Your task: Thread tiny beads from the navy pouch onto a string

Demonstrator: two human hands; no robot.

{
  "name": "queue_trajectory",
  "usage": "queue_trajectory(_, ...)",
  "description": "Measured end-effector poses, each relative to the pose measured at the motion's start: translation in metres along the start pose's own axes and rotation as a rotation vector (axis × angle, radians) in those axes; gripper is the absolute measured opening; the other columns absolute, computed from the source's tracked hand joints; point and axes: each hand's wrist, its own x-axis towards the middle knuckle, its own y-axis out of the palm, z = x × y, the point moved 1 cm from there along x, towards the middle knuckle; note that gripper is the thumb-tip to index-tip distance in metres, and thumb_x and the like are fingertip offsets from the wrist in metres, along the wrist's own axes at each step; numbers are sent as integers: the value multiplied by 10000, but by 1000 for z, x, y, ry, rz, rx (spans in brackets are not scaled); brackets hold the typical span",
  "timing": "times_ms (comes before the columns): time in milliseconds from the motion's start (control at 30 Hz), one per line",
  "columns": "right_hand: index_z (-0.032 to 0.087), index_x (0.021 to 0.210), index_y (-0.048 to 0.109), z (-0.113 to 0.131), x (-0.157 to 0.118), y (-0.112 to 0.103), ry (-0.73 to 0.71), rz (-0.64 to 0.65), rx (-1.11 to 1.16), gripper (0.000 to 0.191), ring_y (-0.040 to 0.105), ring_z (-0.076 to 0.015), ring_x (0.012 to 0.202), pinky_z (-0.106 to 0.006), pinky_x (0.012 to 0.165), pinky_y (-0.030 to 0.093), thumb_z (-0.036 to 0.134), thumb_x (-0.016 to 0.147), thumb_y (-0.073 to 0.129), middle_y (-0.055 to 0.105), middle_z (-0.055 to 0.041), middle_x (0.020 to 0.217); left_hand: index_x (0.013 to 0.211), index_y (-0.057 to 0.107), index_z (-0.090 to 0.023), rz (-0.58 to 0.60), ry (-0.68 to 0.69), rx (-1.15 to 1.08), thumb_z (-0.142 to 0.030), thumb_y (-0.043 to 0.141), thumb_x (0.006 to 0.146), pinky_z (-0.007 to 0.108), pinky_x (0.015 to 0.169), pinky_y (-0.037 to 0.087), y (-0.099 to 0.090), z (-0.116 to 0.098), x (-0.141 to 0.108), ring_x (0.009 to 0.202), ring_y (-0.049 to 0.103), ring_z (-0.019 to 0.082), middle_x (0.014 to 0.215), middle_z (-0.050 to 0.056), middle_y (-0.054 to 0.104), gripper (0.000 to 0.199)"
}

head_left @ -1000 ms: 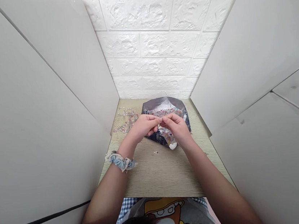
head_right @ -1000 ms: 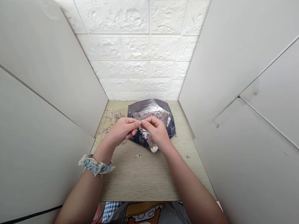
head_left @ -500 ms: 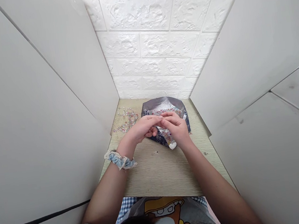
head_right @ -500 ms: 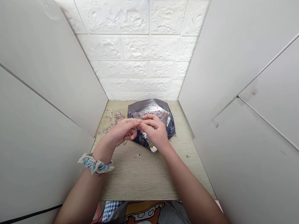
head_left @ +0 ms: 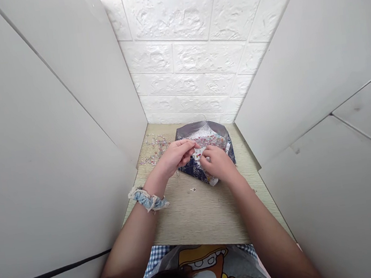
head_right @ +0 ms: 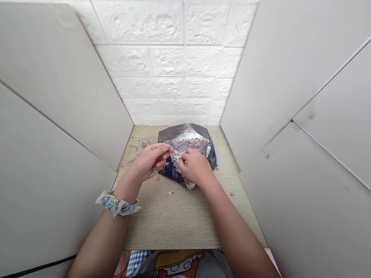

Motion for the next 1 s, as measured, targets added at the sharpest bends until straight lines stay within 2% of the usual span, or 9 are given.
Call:
queue_trajectory(200, 177, 797, 644, -4, 0, 12, -22, 125, -264, 286, 513, -173, 814, -267, 673, 355, 238, 831, 366, 562, -71, 823, 659, 469, -143, -134, 15, -101, -275, 482, 679, 163, 318, 169, -2, -2, 2, 392, 355, 6, 659, -30, 428, 135)
queue_trajectory(333, 213, 896, 648, -6, 2, 17, -12, 161, -294, 291, 527, -179, 803, -271, 634, 349, 261, 849, 364, 570, -73, 851, 631, 427, -145, -142, 13, -208, -255, 471, 669, 163, 312, 133, -5, -3, 2, 359, 281, -1, 595, -48, 365, 125)
queue_trajectory(533, 209, 846, 646, -8, 4, 23, -40, 153, -309, 286, 526, -168, 774, -262, 618, 327, 280, 857, 369, 567, -70, 828, 605, 399, -150, -96, 6, -288, -248, 468, 676, 150, 320, 133, -6, -4, 1, 353, 218, 5, 515, -69, 236, 139)
queue_trajectory(733, 183, 823, 602, -8, 5, 26, -54, 169, -316, 232, 515, -164, 785, -256, 624, 315, 216, 847, 373, 566, -66, 835, 626, 400, -164, -121, 22, -287, -253, 462, 691, 149, 314, 86, -7, -5, 0, 348, 119, 19, 470, -86, 151, 126)
queue_trajectory(867, 173, 828, 576, -9, 5, 26, -59, 171, -319, 201, 512, -171, 794, -261, 638, 320, 213, 846, 380, 561, -62, 847, 633, 411, -171, -159, 21, -241, -279, 460, 711, 152, 311, 77, -7, -5, 0, 341, 103, 26, 437, -92, 141, 142)
queue_trajectory(1000, 170, 830, 563, -10, 5, 25, -82, 121, -270, 198, 509, -169, 796, -265, 676, 331, 215, 854, 372, 564, -60, 845, 637, 419, -171, -172, 38, -209, -297, 464, 723, 155, 312, 76, -6, -5, 0, 341, 103, 27, 432, -91, 147, 159)
